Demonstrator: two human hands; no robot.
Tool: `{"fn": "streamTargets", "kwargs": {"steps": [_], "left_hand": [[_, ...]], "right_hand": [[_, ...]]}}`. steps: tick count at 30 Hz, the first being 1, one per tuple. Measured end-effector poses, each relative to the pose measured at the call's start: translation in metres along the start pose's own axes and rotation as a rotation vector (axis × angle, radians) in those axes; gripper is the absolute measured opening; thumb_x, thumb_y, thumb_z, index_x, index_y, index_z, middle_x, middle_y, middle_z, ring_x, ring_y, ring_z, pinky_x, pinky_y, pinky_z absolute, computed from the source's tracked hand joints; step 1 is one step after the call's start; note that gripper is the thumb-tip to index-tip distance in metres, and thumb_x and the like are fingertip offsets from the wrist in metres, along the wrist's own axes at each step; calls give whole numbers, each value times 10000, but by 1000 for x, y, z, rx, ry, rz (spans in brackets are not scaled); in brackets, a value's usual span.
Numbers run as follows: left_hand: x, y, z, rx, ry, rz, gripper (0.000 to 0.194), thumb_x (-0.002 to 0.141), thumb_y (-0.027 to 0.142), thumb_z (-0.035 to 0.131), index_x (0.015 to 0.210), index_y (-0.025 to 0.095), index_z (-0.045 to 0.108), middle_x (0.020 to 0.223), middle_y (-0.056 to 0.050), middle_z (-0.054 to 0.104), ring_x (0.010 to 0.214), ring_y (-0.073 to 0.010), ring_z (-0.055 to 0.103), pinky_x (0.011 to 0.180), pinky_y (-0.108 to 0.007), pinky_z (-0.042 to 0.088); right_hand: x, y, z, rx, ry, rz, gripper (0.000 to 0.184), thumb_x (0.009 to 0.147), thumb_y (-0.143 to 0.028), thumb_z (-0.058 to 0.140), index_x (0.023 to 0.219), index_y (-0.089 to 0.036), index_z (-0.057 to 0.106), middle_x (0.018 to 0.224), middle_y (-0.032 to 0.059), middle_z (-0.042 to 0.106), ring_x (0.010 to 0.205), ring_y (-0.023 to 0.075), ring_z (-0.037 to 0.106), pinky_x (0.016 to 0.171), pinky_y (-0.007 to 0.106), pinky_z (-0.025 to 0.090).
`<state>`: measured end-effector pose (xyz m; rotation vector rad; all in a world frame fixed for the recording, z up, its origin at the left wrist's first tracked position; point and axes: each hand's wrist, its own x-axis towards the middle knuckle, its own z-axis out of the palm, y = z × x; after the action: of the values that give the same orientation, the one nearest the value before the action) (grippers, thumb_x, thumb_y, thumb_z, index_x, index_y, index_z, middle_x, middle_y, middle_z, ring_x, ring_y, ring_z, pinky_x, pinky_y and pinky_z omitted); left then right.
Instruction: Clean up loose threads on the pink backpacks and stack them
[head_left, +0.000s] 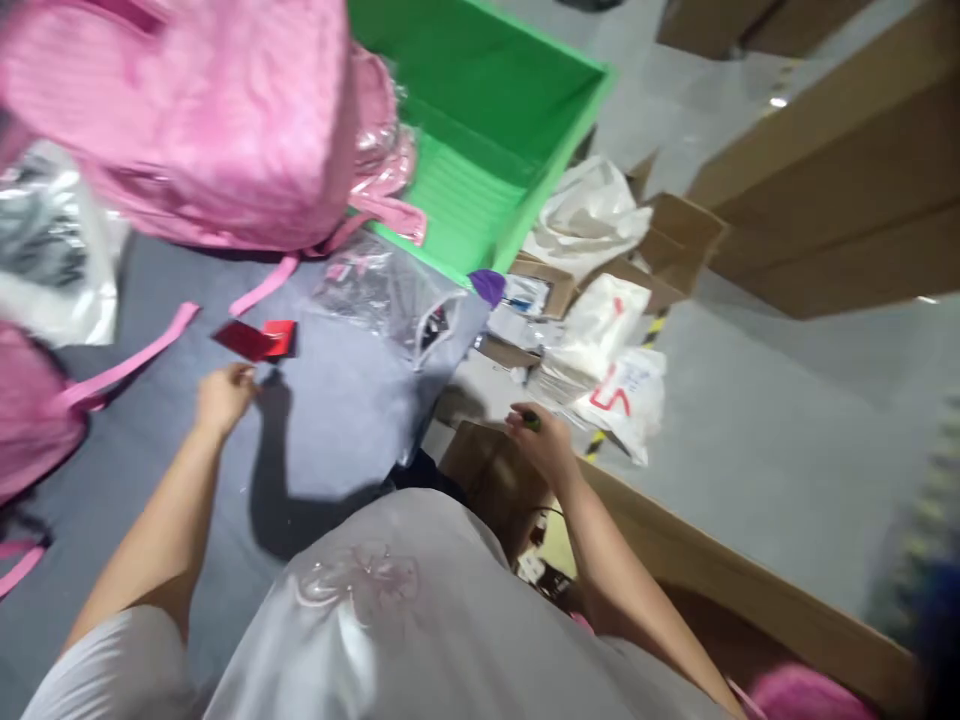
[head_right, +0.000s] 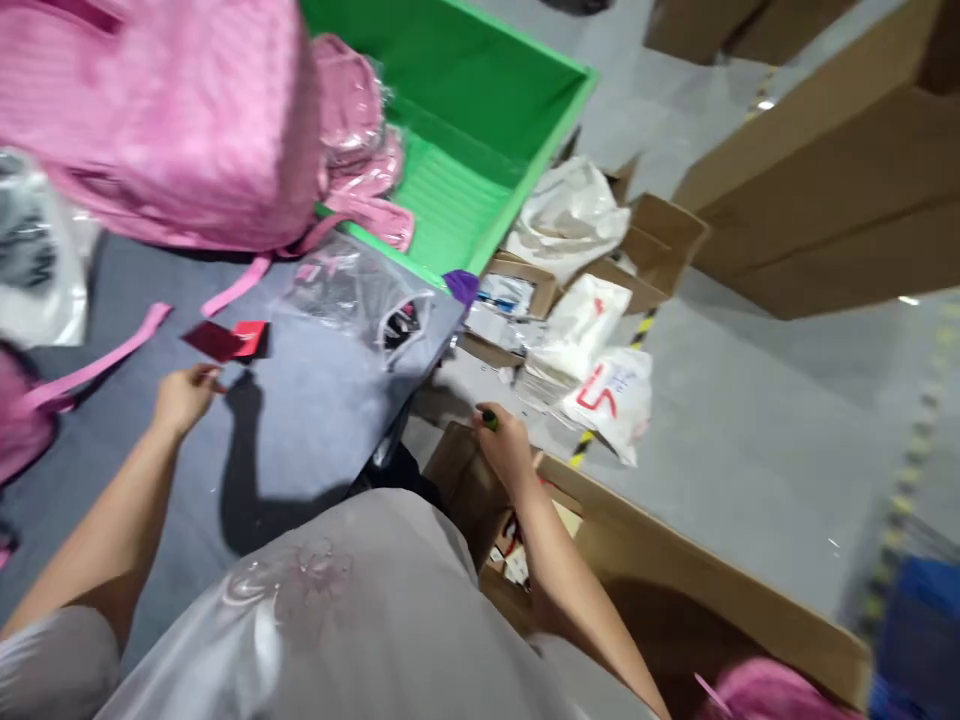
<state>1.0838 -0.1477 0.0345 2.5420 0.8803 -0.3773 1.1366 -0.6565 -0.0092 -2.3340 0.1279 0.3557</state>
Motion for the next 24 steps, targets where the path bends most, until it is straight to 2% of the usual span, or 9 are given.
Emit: {"fn": "streamTargets", "kwargs": {"steps": [3, 7, 10, 12, 14, 16, 20, 22, 24], "left_hand": [[-70, 23, -21, -6, -66, 112, 285, 921, 328, 490, 1020, 187, 717, 888, -77, 748, 909, -235, 673, 851, -338, 484], [-144, 43, -47, -198, -12, 376, 187, 839, 281, 573, 787, 173, 716, 1230, -98, 666, 1193, -297, 573, 1023, -427, 429], [-179, 43, -55, -680, -300, 440, 163, 768, 239, 583, 639, 147, 622, 1251, -107, 666, 1207, -301, 575, 1041, -469, 431], [-193, 38, -54, -1015, -487, 387, 158, 748, 245, 601, 626, 150, 567, 1169, -126, 708, 1145, -295, 617, 1008, -495, 464], [-200, 34, -45, -1288, -565, 348, 173, 753, 258, 610, 639, 157, 529, 1180, -143, 709, 1156, -293, 619, 995, -506, 482], [-204, 35, -31, -1487, -570, 329, 208, 761, 272, 593, 623, 169, 478, 1159, -146, 713, 1163, -283, 621, 998, -482, 489], [-206, 55, 0, -1769, -479, 105, 213, 841, 262, 488, 644, 184, 513, 830, -64, 711, 904, -207, 688, 875, -369, 529], [-209, 73, 10, -1889, -459, -7, 278, 911, 230, 418, 701, 187, 594, 749, -29, 684, 807, -170, 685, 757, -310, 528], [-214, 91, 15, -1961, -495, -35, 347, 958, 218, 381, 736, 185, 645, 732, -20, 683, 778, -151, 686, 684, -269, 511]], "right_hand": [[-47, -32, 30, -38, -59, -168, 322, 841, -389, 547, 1031, -191, 716, 822, 87, 747, 745, 248, 706, 712, 374, 556], [-101, -116, 63, 35, -34, -628, 335, 899, -389, 540, 1129, -208, 702, 1148, 121, 722, 1018, 255, 693, 888, 394, 561], [-138, -156, 62, 165, 1, -763, 299, 898, -353, 571, 1111, -190, 703, 1147, 119, 715, 1071, 240, 674, 960, 380, 547], [-164, -161, 53, 276, -21, -675, 305, 873, -334, 606, 1128, -185, 685, 1097, 105, 727, 950, 219, 706, 888, 363, 580], [-193, -156, 45, 384, -89, -574, 362, 867, -319, 619, 1203, -186, 643, 1061, 90, 741, 787, 185, 716, 797, 339, 600], [-223, -153, 44, 448, -221, -593, 406, 892, -303, 602, 1283, -194, 600, 1027, 78, 756, 726, 165, 712, 793, 328, 599], [-263, -164, 48, 415, -457, -844, 407, 900, -212, 562, 1303, -214, 623, 1148, 73, 739, 940, 168, 722, 945, 317, 557], [-267, -165, 41, 425, -437, -879, 345, 891, -196, 555, 1212, -215, 681, 1166, 70, 733, 1018, 178, 708, 970, 314, 544], [-261, -158, 27, 479, -331, -742, 252, 904, -245, 560, 1099, -219, 717, 1004, 57, 765, 939, 189, 724, 900, 320, 569]]}}
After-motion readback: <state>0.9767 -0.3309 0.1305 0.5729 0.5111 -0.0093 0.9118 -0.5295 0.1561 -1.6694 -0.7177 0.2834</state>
